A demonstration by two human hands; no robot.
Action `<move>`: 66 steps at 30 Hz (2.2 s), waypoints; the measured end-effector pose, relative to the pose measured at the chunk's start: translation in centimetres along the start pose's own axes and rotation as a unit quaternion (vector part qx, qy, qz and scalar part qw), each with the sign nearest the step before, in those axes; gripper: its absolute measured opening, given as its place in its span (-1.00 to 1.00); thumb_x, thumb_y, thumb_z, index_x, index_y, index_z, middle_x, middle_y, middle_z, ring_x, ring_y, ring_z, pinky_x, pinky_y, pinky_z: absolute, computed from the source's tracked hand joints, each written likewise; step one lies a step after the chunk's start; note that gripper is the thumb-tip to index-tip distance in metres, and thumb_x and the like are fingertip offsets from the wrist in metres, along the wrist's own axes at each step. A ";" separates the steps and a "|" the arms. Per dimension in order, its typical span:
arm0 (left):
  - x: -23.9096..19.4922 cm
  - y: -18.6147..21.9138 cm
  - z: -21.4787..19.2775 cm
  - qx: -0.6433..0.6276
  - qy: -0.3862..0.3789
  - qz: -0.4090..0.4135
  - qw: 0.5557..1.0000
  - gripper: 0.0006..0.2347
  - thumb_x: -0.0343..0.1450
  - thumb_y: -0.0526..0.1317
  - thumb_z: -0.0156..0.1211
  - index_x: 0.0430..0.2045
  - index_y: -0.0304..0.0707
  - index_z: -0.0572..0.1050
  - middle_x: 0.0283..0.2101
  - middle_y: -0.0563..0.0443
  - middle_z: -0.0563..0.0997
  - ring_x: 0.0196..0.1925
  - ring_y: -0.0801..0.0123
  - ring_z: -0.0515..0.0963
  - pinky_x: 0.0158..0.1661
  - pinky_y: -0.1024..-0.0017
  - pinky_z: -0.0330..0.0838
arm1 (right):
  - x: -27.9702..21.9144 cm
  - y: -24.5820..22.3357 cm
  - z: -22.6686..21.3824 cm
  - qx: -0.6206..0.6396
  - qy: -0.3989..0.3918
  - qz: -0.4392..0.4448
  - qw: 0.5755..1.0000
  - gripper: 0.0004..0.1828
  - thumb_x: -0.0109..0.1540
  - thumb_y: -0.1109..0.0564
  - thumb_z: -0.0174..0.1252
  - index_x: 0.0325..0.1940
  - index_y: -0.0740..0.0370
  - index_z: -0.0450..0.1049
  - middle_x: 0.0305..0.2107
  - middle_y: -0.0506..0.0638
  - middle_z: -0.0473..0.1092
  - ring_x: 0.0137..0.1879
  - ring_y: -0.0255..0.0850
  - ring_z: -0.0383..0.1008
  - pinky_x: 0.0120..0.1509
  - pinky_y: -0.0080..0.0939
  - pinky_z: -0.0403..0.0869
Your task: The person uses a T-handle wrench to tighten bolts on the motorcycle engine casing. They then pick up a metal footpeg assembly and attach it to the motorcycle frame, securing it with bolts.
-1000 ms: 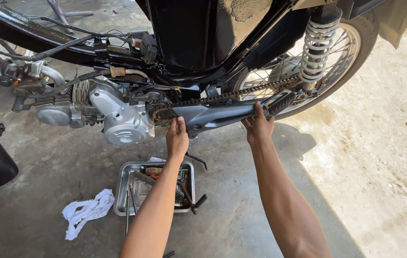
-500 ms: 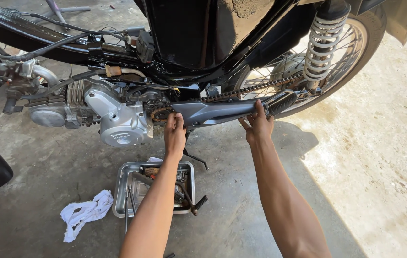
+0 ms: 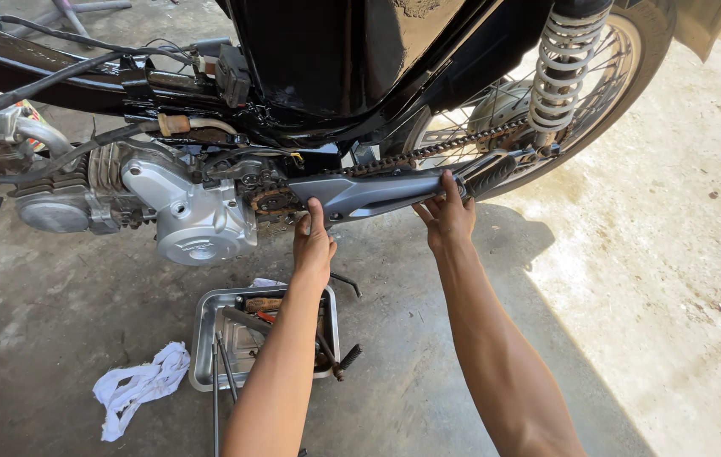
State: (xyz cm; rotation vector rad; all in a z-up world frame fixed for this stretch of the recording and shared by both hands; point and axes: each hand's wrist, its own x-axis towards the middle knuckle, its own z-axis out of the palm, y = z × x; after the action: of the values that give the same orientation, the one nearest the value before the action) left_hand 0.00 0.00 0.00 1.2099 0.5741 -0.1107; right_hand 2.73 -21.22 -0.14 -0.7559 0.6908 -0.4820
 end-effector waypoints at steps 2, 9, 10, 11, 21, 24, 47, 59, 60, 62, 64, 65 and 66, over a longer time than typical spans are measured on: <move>4.0 -3.1 -0.3 -0.033 -0.022 -0.008 0.999 -0.09 0.29 0.42 0.21 0.30 -0.42 0.20 0.17 -0.39 0.24 0.17 0.04 0.41 0.32 0.12 0.24 | -0.3 -0.2 -0.4 0.007 -0.009 0.011 1.000 -0.41 0.14 -0.09 0.47 0.01 0.08 0.24 -0.45 0.04 0.27 -0.32 -0.07 0.56 -0.08 0.28 0.70; 4.8 -3.2 0.0 -0.123 -0.067 -0.020 0.990 -0.27 0.27 0.38 0.30 -0.10 -0.37 0.25 -0.08 -0.07 0.21 0.00 0.32 0.33 0.24 0.36 0.23 | 0.0 0.3 -0.9 0.016 -0.010 0.011 1.000 -0.43 0.16 -0.06 0.45 0.00 0.10 0.22 -0.42 0.09 0.32 -0.30 -0.05 0.56 -0.06 0.28 0.69; 4.5 -3.0 -0.1 -0.123 -0.068 -0.022 0.990 -0.27 0.27 0.38 0.30 -0.10 -0.37 0.25 -0.08 -0.07 0.21 0.00 0.32 0.33 0.24 0.36 0.23 | 0.4 0.3 -1.0 0.015 -0.008 0.011 1.000 -0.43 0.16 -0.06 0.45 0.00 0.10 0.22 -0.42 0.09 0.32 -0.30 -0.05 0.56 -0.06 0.28 0.69; 4.2 -2.7 -0.4 -0.123 -0.074 -0.023 0.989 -0.28 0.27 0.36 0.31 -0.14 -0.37 0.26 -0.12 -0.05 0.20 -0.04 0.32 0.34 0.22 0.34 0.24 | 0.6 0.4 -1.0 0.011 -0.011 0.007 1.000 -0.42 0.15 -0.06 0.45 0.00 0.10 0.22 -0.43 0.09 0.33 -0.29 -0.05 0.57 -0.06 0.28 0.69; 5.0 -3.1 -1.0 -0.122 -0.071 -0.032 0.990 -0.34 0.22 0.35 0.40 -0.28 -0.32 0.35 -0.32 0.11 0.25 -0.26 0.48 0.43 -0.09 0.55 0.32 | 0.3 0.2 -0.8 0.006 -0.018 -0.005 1.000 -0.43 0.16 -0.07 0.46 -0.02 0.14 0.23 -0.44 0.09 0.35 -0.28 -0.01 0.62 -0.05 0.32 0.67; 6.5 -3.6 -1.5 -0.154 -0.126 -0.065 0.978 -0.03 0.22 0.30 0.46 0.30 -0.51 0.12 0.34 -0.40 0.06 0.55 -0.08 0.01 0.42 0.17 -0.13 | 0.2 0.1 -0.8 0.006 -0.018 -0.010 1.000 -0.46 0.17 -0.06 0.45 -0.04 0.14 0.24 -0.45 0.08 0.36 -0.27 0.00 0.63 -0.06 0.33 0.67; 2.6 -0.8 -1.5 0.004 -0.127 0.029 0.991 -0.04 0.27 0.49 0.12 0.24 -0.50 0.20 0.20 -0.29 0.22 0.30 0.03 0.31 0.38 0.12 0.03 | -0.7 -0.4 -1.2 -0.020 -0.048 0.000 0.999 -0.47 0.21 -0.05 0.40 -0.01 0.09 0.17 -0.37 0.16 0.46 -0.23 0.13 0.65 -0.01 0.33 0.65; 6.7 -3.9 -2.3 0.125 -0.096 0.079 0.984 -0.18 0.33 0.54 -0.03 -0.08 -0.43 0.43 -0.16 -0.24 0.54 0.01 0.20 0.56 0.13 0.36 0.42 | 0.7 0.2 -0.7 -0.031 -0.055 -0.013 0.998 -0.48 0.21 -0.07 0.41 -0.02 0.06 0.21 -0.34 0.13 0.47 -0.21 0.11 0.66 -0.01 0.31 0.68; 6.7 -4.1 -2.1 0.091 -0.096 0.073 0.989 -0.15 0.32 0.52 0.02 -0.03 -0.51 0.40 -0.11 -0.33 0.52 0.08 0.16 0.54 0.19 0.36 0.40 | 1.0 0.2 -0.7 -0.028 -0.057 -0.019 0.998 -0.46 0.19 -0.06 0.43 -0.02 0.07 0.21 -0.34 0.14 0.47 -0.21 0.12 0.65 -0.02 0.32 0.68; 8.0 -5.5 -2.1 0.064 -0.095 0.074 0.991 -0.17 0.35 0.47 0.05 0.01 -0.53 0.38 -0.06 -0.32 0.48 0.09 0.16 0.53 0.21 0.36 0.39 | 0.5 -0.1 -0.2 -0.030 -0.058 -0.022 0.998 -0.47 0.19 -0.06 0.43 -0.03 0.07 0.21 -0.35 0.12 0.46 -0.23 0.09 0.65 -0.05 0.28 0.69; 7.8 -5.8 -1.9 0.037 -0.094 0.074 0.992 -0.19 0.38 0.43 0.07 0.06 -0.55 0.36 0.00 -0.31 0.44 0.10 0.15 0.52 0.22 0.36 0.37 | 0.3 -0.2 0.0 -0.032 -0.057 -0.025 0.998 -0.48 0.19 -0.05 0.42 -0.04 0.07 0.21 -0.37 0.10 0.45 -0.25 0.07 0.65 -0.07 0.24 0.70; 7.1 -5.2 -1.6 0.011 -0.092 0.067 0.993 -0.18 0.37 0.42 0.10 0.10 -0.54 0.32 0.05 -0.30 0.40 0.14 0.14 0.50 0.26 0.33 0.34 | 0.4 -0.2 -0.1 -0.032 -0.058 -0.028 0.997 -0.48 0.19 -0.05 0.42 -0.04 0.07 0.22 -0.37 0.10 0.45 -0.25 0.07 0.65 -0.07 0.24 0.70; 6.3 -4.7 -1.4 -0.014 -0.090 0.060 0.994 -0.18 0.37 0.41 0.13 0.14 -0.53 0.29 0.10 -0.29 0.37 0.17 0.13 0.48 0.29 0.30 0.30 | 0.4 -0.1 -0.1 -0.032 -0.059 -0.031 0.997 -0.48 0.19 -0.06 0.42 -0.03 0.08 0.22 -0.36 0.10 0.45 -0.24 0.06 0.65 -0.07 0.24 0.70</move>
State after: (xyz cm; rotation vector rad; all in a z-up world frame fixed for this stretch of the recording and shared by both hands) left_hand 3.12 0.88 -7.31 1.1894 0.3438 -0.1091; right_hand 2.92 -21.62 -0.30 -0.8606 0.5766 -0.4694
